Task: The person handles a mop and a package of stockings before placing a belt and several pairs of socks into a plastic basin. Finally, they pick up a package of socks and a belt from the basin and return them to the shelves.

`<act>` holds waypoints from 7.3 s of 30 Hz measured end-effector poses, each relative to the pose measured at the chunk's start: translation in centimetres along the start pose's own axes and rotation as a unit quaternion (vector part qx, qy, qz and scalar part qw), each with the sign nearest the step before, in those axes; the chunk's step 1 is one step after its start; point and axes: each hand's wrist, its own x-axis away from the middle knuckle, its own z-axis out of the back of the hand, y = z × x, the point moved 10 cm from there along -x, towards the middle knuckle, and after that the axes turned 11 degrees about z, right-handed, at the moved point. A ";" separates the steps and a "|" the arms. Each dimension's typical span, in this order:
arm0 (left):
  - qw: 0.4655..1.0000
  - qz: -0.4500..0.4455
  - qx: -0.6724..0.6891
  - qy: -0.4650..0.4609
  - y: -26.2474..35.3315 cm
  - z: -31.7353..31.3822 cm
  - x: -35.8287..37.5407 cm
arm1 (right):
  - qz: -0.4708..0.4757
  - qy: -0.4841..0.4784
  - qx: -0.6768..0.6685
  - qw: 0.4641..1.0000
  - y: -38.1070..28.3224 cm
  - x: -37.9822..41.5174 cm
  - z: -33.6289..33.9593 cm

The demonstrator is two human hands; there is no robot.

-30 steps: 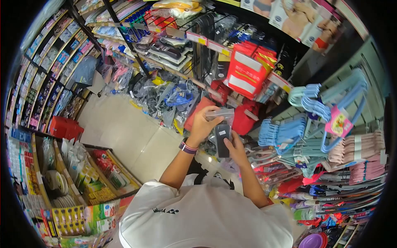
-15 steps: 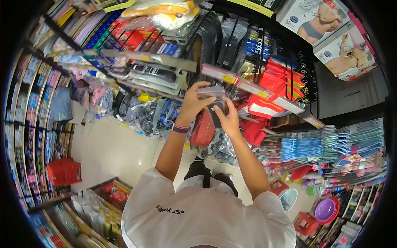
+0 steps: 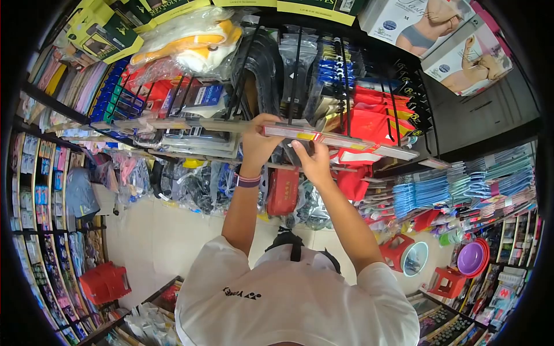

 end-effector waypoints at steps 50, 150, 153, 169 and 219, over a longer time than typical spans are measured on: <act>0.994 -0.065 0.090 -0.001 -0.5 -0.7 -3.4 | -0.024 0.010 0.163 0.986 0.4 -2.3 -0.4; 0.685 0.298 -0.262 -0.611 -38.8 -68.8 55.0 | -0.574 0.526 -0.012 0.627 -2.0 96.6 64.6; 0.667 0.332 -0.288 -0.602 -39.7 -70.0 57.4 | -0.576 0.485 0.032 0.657 -0.1 97.5 71.6; 0.616 0.403 -0.391 -0.552 -51.4 -89.2 69.3 | -0.531 0.580 0.022 0.618 27.7 110.1 92.9; 0.699 0.279 -0.261 -0.605 -30.8 -100.4 68.8 | -0.340 0.527 -0.185 0.757 -5.6 85.0 97.0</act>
